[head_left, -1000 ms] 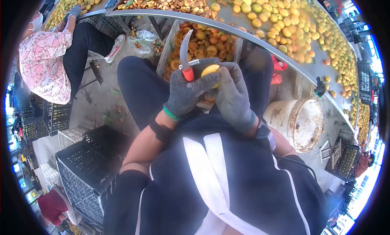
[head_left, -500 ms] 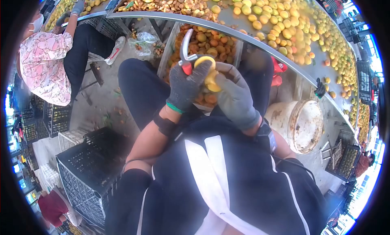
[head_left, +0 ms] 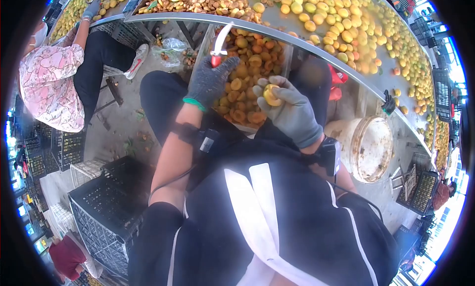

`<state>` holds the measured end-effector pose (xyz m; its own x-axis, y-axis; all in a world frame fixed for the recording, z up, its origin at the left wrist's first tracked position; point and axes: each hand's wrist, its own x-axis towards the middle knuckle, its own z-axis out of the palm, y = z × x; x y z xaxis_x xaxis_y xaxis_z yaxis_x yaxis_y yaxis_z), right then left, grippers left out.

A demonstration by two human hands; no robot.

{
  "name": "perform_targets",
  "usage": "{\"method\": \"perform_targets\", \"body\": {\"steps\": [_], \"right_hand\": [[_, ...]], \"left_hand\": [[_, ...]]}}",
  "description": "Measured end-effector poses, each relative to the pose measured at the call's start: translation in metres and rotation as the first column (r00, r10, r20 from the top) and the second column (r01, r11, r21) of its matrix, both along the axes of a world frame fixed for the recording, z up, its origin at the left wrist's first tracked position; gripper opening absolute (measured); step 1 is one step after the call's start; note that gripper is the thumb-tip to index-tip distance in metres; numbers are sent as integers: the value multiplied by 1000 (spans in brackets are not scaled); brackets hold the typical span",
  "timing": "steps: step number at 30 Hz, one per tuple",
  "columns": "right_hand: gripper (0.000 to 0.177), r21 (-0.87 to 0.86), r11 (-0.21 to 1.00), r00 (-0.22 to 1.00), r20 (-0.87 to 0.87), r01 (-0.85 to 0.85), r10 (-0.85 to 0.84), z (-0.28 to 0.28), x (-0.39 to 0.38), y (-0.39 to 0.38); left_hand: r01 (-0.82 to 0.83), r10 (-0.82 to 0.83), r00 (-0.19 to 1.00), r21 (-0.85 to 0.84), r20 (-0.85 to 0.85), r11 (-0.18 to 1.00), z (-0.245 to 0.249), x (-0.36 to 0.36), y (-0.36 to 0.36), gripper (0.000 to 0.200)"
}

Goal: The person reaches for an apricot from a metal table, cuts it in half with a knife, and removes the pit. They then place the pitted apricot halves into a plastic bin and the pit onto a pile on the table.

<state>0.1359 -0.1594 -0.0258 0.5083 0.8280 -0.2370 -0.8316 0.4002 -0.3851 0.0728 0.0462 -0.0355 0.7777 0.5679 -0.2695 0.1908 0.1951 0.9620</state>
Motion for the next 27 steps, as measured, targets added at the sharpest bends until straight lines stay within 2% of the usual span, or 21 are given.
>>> {"method": "perform_targets", "body": {"steps": [1,2,3,4,5,6,8,10,12,14,15,17,18,19,20,21,22,23,24,26,27], "right_hand": [[26,-2,1000,1000,-5,-2,2,0,2,1],[28,1,996,995,-43,-87,87,1,5,3],[31,6,985,982,-81,-173,173,1,5,5],[31,7,984,980,-84,-178,178,1,3,7],[37,-116,947,952,-108,-298,286,0,-2,11],[43,-232,881,911,-144,-411,387,0,-7,15],[47,-268,851,892,-123,-451,434,7,-19,20],[48,-248,767,792,-3,-592,610,17,-24,22],[48,-264,764,787,29,-588,616,17,-31,21],[49,-342,810,841,92,-476,533,17,-37,20],[49,-344,810,841,93,-475,532,18,-35,18],[41,-333,846,757,388,-417,526,21,-32,13],[41,-333,845,757,386,-419,528,20,-33,13],[38,-395,869,770,438,-298,464,16,-33,15],[34,-446,879,772,494,-169,399,11,-32,17],[34,-445,880,773,496,-166,396,3,-29,18],[33,-439,889,455,823,129,340,-7,-25,19],[31,-292,877,15,951,381,310,-13,-23,19],[31,-291,878,15,951,380,308,-11,-23,20],[30,-271,843,-162,910,464,382,-3,-22,21],[30,-270,842,-163,910,467,381,4,-23,20]], "left_hand": [[-45,56,995,-140,80,989,8,-2,0,32],[-49,60,995,-140,77,989,19,-5,1,32],[48,18,977,-304,213,951,32,-10,1,31],[162,3,937,-443,349,882,39,-14,1,31],[233,-15,896,-441,444,867,39,-13,0,32],[226,-9,896,-439,443,869,41,-13,-2,32],[387,-21,817,-521,576,761,45,-13,-9,34],[394,-30,821,-527,570,753,41,-17,-16,33],[548,-5,726,-574,688,609,32,-19,-22,33],[558,-36,722,-551,691,620,28,-21,-20,34],[570,-35,699,-527,714,631,29,-22,-21,35],[578,-33,676,-501,737,644,35,-21,-23,36],[439,70,731,-547,678,713,44,-18,-28,36],[290,176,767,-579,617,762,50,-17,-30,35],[291,174,768,-577,617,763,48,-16,-29,35],[238,208,764,-567,610,788,45,-14,-26,33],[183,243,759,-557,604,810,41,-11,-24,30],[0,389,776,-616,497,788,35,-6,-25,22],[-1,388,776,-615,497,788,31,-4,-25,22],[-266,554,800,-691,232,672,23,1,-24,15],[-238,528,817,-698,233,676,16,3,-24,11]]}}
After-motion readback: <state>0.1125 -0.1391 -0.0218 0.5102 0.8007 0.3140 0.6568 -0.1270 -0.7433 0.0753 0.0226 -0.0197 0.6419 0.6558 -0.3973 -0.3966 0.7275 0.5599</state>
